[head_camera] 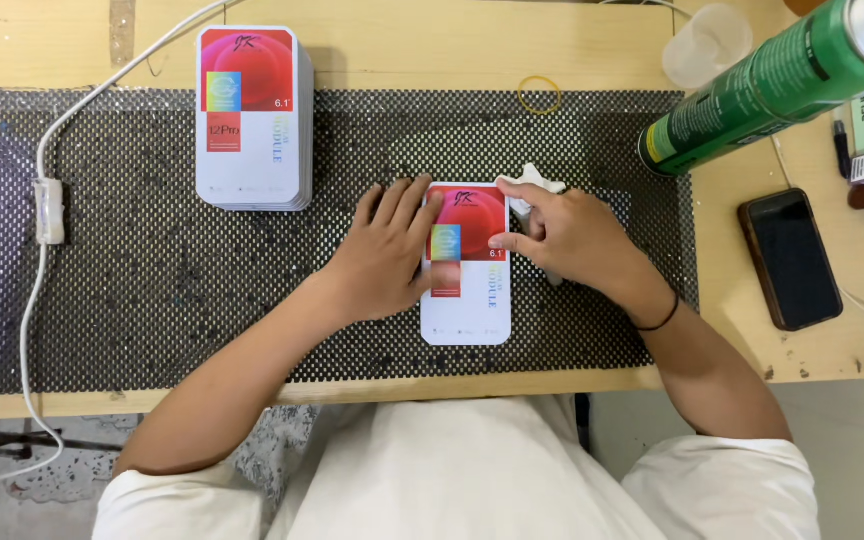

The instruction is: The person cleans a phone display module with a cloth, applies liquid from a spray can to the cloth, and wipes the display and its plastic frame before stacking the components.

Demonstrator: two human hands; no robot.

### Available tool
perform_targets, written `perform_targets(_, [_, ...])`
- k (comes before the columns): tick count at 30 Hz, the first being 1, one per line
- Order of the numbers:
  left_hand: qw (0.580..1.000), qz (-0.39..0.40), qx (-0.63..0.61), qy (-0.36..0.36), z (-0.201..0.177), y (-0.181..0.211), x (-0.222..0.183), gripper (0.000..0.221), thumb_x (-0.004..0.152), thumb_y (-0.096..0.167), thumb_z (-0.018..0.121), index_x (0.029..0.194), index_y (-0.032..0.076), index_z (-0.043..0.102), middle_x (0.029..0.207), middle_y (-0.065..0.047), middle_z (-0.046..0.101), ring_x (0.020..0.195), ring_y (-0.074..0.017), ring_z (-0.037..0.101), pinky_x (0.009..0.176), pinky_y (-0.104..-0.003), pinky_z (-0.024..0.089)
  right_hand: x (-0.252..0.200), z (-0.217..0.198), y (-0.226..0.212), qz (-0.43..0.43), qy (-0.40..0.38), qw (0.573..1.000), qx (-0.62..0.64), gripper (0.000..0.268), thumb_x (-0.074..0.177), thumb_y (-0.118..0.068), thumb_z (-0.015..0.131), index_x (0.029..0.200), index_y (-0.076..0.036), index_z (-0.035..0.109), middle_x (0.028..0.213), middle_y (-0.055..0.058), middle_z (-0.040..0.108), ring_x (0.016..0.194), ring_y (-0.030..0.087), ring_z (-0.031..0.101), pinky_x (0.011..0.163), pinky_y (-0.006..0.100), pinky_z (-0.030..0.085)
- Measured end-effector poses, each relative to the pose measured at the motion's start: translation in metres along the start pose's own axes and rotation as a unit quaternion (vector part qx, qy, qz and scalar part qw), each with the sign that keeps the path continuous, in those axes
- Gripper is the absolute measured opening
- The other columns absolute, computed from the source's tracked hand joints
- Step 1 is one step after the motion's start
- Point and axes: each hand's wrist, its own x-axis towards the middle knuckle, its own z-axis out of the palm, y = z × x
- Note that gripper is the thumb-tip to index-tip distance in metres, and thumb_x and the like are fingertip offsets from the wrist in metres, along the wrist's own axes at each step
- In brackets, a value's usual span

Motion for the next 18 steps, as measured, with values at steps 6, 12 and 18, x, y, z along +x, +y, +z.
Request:
perform_targets(6, [0.988, -0.016, 0.008, -0.154, -0.013, 0.009, -0.003, 0.157, 0.058, 0.106, 0.056, 0.162, -0.005, 0.014, 0.168, -0.028, 0.01, 0.157, -0.0411, 0.01, 0.125, -0.059, 0.003, -0.012, -0.022, -0.032, 0.035, -0.19, 0.977, -0.089, 0.141, 0.059, -0.068, 0.088, 0.167, -0.013, 0.015, 0.073, 0.003, 0.077, 0.078, 0.025, 0.075, 0.082, 0.041, 0.055])
perform_targets(12, [0.983, -0.026, 0.027, -0.178, -0.012, 0.013, -0.001, 0.163, 0.055, 0.107, 0.059, 0.162, -0.005, 0.01, 0.169, -0.03, 0.007, 0.158, -0.0407, 0.006, 0.126, -0.057, -0.001, -0.009, -0.018, -0.035, 0.021, -0.212, 0.96, -0.181, 0.138, 0.069, -0.072, 0.08, 0.166, -0.006, 0.007, 0.076, 0.012, 0.077, 0.082, 0.036, 0.076, 0.084, 0.052, 0.056])
perform_targets(18, [0.987, -0.036, 0.026, -0.157, -0.002, 0.012, -0.002, 0.158, 0.057, 0.103, 0.06, 0.163, -0.002, 0.009, 0.168, -0.028, 0.01, 0.157, -0.0404, 0.007, 0.125, -0.061, -0.001, -0.014, -0.023, -0.036, 0.035, -0.183, 0.976, -0.112, 0.141, 0.061, -0.068, 0.087, 0.165, -0.007, 0.014, 0.075, 0.002, 0.076, 0.078, 0.03, 0.076, 0.086, 0.046, 0.055])
